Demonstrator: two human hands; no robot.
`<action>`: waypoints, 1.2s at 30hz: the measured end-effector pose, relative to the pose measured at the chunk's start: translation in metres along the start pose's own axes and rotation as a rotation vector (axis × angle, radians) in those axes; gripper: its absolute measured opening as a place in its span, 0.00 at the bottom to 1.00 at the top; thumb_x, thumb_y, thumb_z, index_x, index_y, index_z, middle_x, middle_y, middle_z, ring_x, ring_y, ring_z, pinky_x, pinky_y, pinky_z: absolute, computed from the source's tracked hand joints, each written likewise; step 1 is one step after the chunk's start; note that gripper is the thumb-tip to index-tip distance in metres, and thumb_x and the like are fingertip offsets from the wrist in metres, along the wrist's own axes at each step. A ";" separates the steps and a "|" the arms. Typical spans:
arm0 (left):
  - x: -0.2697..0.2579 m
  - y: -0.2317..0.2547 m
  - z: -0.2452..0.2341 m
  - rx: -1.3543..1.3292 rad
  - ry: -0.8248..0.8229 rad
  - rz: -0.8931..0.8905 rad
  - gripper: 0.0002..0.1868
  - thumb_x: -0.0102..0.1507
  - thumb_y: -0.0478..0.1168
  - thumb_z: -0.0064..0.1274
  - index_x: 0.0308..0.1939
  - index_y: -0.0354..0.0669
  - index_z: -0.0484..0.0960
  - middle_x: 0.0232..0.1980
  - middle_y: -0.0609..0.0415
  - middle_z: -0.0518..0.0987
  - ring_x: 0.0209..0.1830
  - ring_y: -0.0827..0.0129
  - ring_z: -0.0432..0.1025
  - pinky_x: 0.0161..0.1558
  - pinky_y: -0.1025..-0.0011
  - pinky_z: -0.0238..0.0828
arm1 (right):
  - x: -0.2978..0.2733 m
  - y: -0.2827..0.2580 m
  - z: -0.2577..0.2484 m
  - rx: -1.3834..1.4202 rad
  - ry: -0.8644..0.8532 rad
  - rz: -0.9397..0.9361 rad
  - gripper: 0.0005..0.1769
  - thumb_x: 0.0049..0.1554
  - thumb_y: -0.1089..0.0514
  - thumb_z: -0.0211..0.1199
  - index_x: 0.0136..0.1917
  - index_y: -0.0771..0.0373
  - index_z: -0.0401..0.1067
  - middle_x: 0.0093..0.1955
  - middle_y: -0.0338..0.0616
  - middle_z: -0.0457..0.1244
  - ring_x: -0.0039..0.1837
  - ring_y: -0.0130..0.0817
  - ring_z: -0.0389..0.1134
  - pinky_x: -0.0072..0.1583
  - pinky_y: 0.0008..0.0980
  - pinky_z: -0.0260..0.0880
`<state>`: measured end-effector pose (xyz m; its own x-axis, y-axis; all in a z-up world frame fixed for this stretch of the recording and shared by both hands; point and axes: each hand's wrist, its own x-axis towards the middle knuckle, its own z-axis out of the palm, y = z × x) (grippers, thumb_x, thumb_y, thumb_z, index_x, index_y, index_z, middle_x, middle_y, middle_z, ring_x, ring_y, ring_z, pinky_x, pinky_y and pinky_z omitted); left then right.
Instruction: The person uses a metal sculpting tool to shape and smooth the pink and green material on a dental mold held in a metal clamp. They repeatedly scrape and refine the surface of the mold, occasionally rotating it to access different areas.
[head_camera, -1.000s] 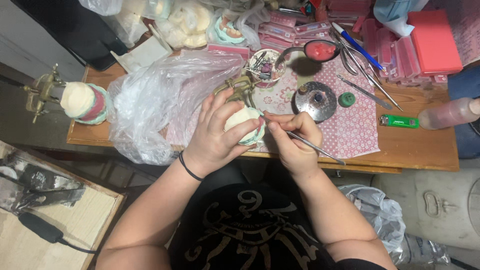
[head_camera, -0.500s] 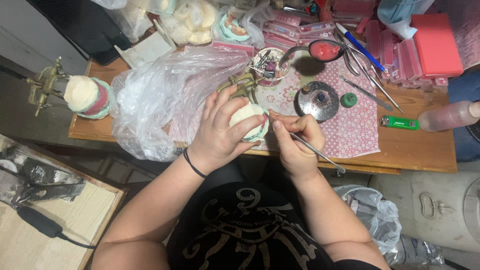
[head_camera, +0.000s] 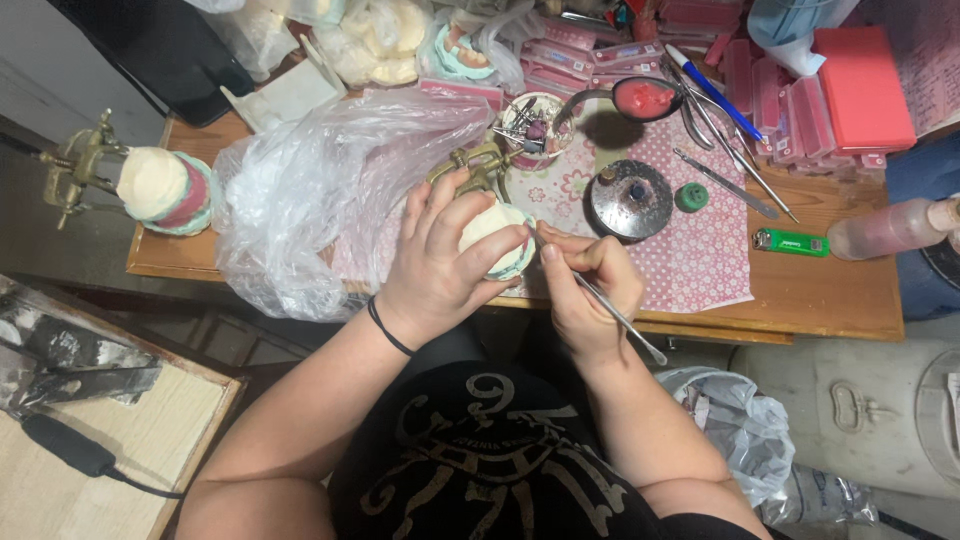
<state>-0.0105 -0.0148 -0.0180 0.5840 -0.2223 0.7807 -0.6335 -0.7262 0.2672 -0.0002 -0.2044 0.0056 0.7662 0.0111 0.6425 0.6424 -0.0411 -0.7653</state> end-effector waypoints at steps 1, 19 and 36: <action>0.000 0.002 -0.001 0.001 0.000 0.002 0.31 0.61 0.56 0.68 0.66 0.62 0.78 0.65 0.45 0.69 0.71 0.30 0.62 0.68 0.34 0.51 | -0.001 0.000 0.001 0.001 0.001 -0.002 0.15 0.57 0.75 0.69 0.35 0.71 0.64 0.43 0.68 0.71 0.54 0.63 0.75 0.53 0.51 0.77; 0.000 -0.002 -0.006 -0.115 0.041 -0.109 0.39 0.53 0.47 0.78 0.65 0.56 0.75 0.64 0.43 0.67 0.73 0.26 0.60 0.69 0.30 0.53 | 0.029 0.018 -0.007 0.408 -0.092 0.302 0.12 0.63 0.67 0.64 0.51 0.62 0.60 0.49 0.55 0.72 0.55 0.41 0.76 0.57 0.35 0.77; -0.002 -0.003 -0.002 -0.077 -0.010 -0.093 0.34 0.56 0.48 0.76 0.64 0.59 0.78 0.68 0.44 0.68 0.76 0.30 0.59 0.74 0.33 0.44 | 0.066 0.008 -0.014 -0.154 -0.348 0.281 0.14 0.60 0.60 0.74 0.42 0.64 0.70 0.36 0.50 0.71 0.38 0.29 0.72 0.40 0.29 0.71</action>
<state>-0.0107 -0.0106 -0.0193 0.6468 -0.1637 0.7449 -0.6135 -0.6918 0.3807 0.0554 -0.2183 0.0431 0.8874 0.3116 0.3397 0.4190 -0.2381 -0.8762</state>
